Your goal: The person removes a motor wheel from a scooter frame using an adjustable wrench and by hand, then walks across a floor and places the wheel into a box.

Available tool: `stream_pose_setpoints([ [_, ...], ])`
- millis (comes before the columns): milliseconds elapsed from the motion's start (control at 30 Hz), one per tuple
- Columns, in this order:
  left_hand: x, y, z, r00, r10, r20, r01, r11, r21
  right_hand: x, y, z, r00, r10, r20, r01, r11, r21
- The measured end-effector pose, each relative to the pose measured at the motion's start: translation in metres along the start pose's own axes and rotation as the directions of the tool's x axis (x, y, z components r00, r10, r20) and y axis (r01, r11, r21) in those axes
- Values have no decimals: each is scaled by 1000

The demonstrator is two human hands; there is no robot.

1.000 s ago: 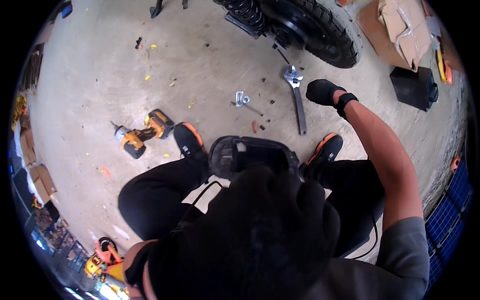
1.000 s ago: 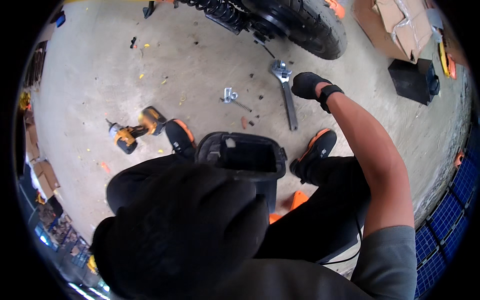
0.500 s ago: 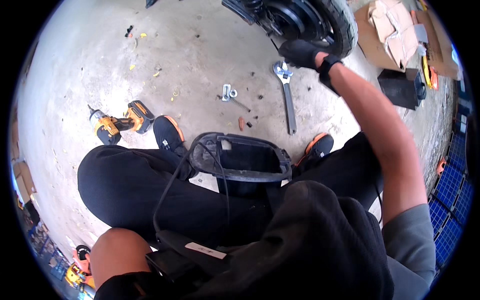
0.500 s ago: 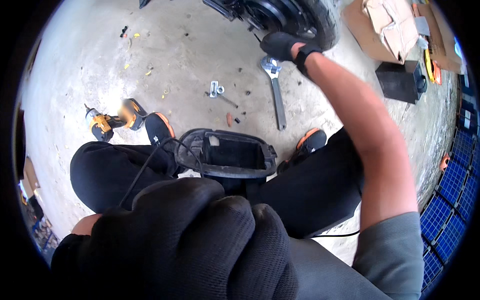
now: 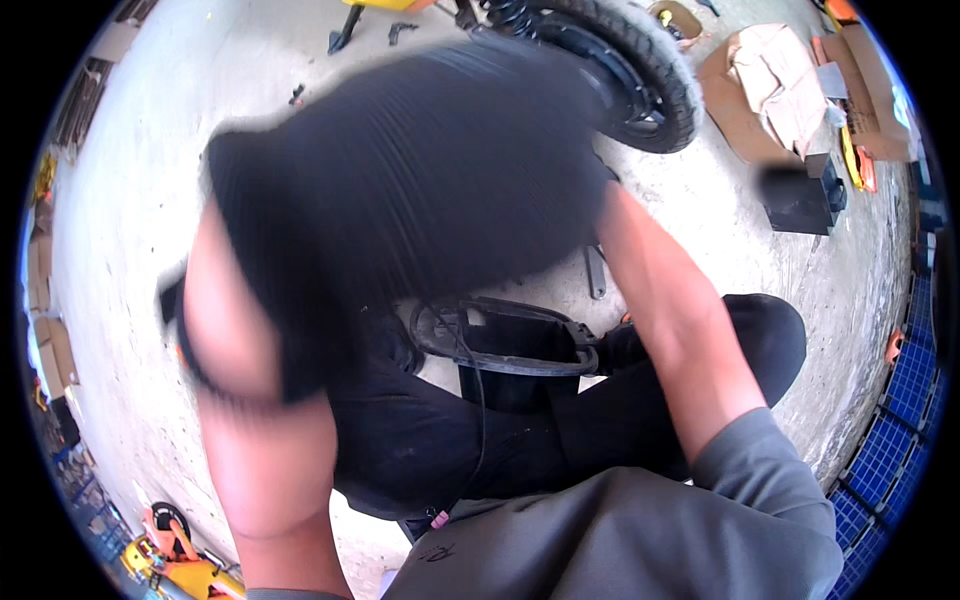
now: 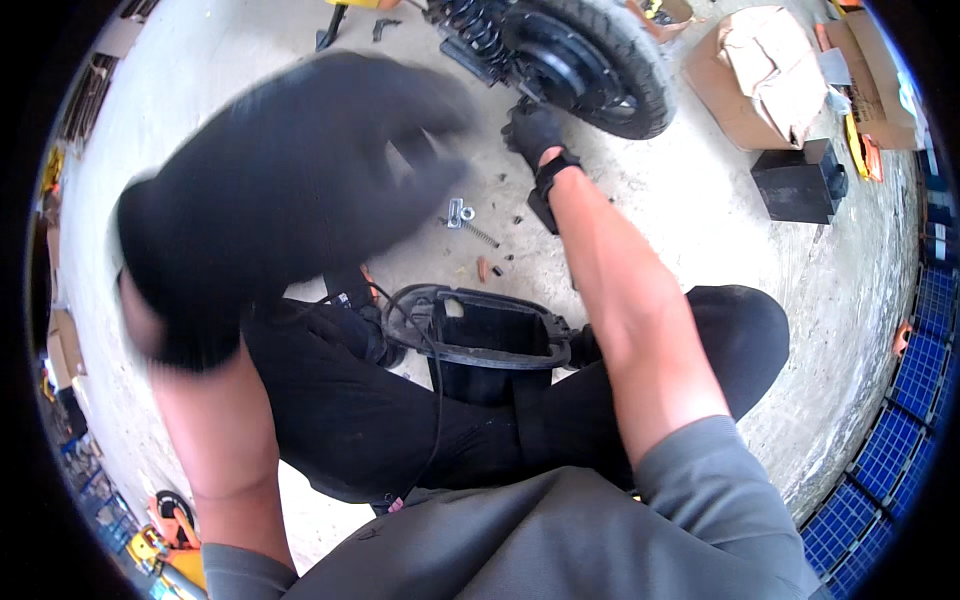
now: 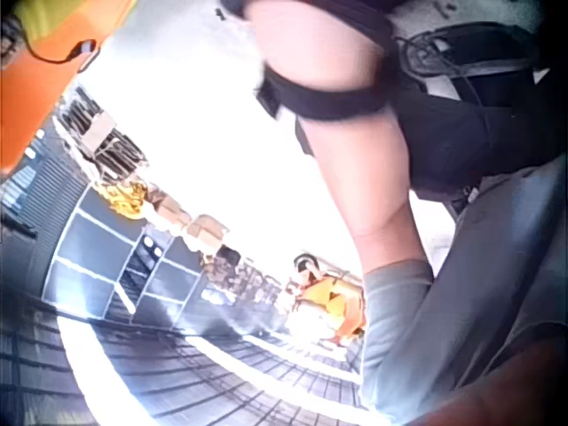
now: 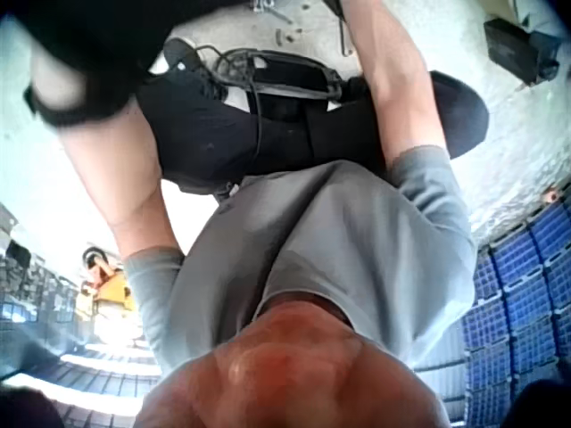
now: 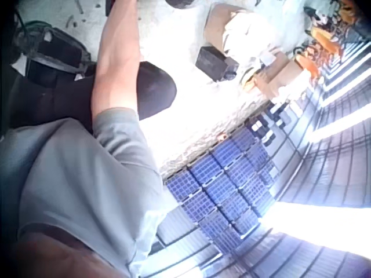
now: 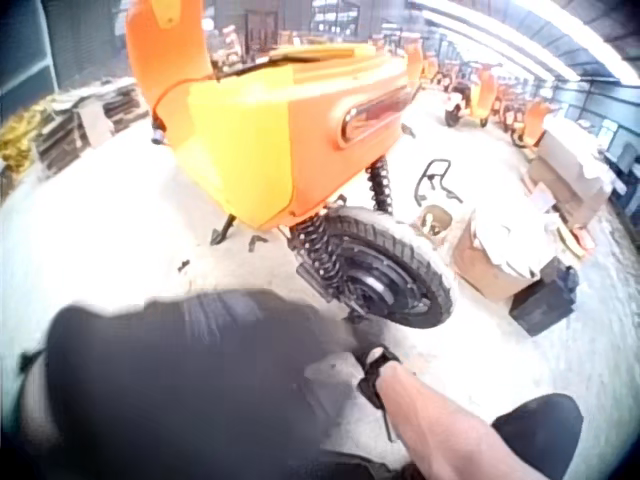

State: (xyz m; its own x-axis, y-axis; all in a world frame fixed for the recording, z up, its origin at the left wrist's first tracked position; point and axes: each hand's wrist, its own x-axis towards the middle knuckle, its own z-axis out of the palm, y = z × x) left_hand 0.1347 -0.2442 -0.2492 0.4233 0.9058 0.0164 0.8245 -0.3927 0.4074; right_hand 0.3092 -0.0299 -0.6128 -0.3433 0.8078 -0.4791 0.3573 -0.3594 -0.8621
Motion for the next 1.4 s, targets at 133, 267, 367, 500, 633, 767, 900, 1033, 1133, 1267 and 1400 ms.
stream_pose_setpoints([
  [133,-33,-69,-29,921,-321,-220,339,939,51,-37,-42,80,989,-33,147,21,996,84],
  [267,2,-72,5,728,-578,-370,354,778,-520,-31,-29,31,983,-125,131,134,989,-67],
  [367,2,-64,-7,547,-806,-225,610,568,-553,-45,-37,43,989,78,124,-84,996,40],
  [500,24,-56,5,506,-768,-392,430,619,-658,-10,-4,44,982,-188,-7,186,968,169],
  [633,24,-80,14,457,-782,-424,410,608,-680,-13,-10,66,998,-58,28,44,931,361],
  [767,36,-74,0,502,-774,-385,491,622,-610,-47,-29,68,998,-46,-32,53,948,314],
  [900,60,-78,-4,497,-751,-434,419,646,-638,-15,7,63,965,-235,-119,246,966,81],
  [1033,53,-85,3,311,-638,-704,594,709,-381,-23,-3,69,981,-188,-43,190,980,58],
  [1133,55,-70,-8,300,-526,-796,532,785,-318,-49,-42,69,997,66,33,-73,940,334],
  [1267,69,-66,-7,363,-568,-738,441,803,-400,-37,-21,72,992,-78,-103,102,960,259],
  [1400,75,-63,-12,357,-393,-848,558,817,-144,-14,17,89,752,-591,-290,516,803,-299],
])
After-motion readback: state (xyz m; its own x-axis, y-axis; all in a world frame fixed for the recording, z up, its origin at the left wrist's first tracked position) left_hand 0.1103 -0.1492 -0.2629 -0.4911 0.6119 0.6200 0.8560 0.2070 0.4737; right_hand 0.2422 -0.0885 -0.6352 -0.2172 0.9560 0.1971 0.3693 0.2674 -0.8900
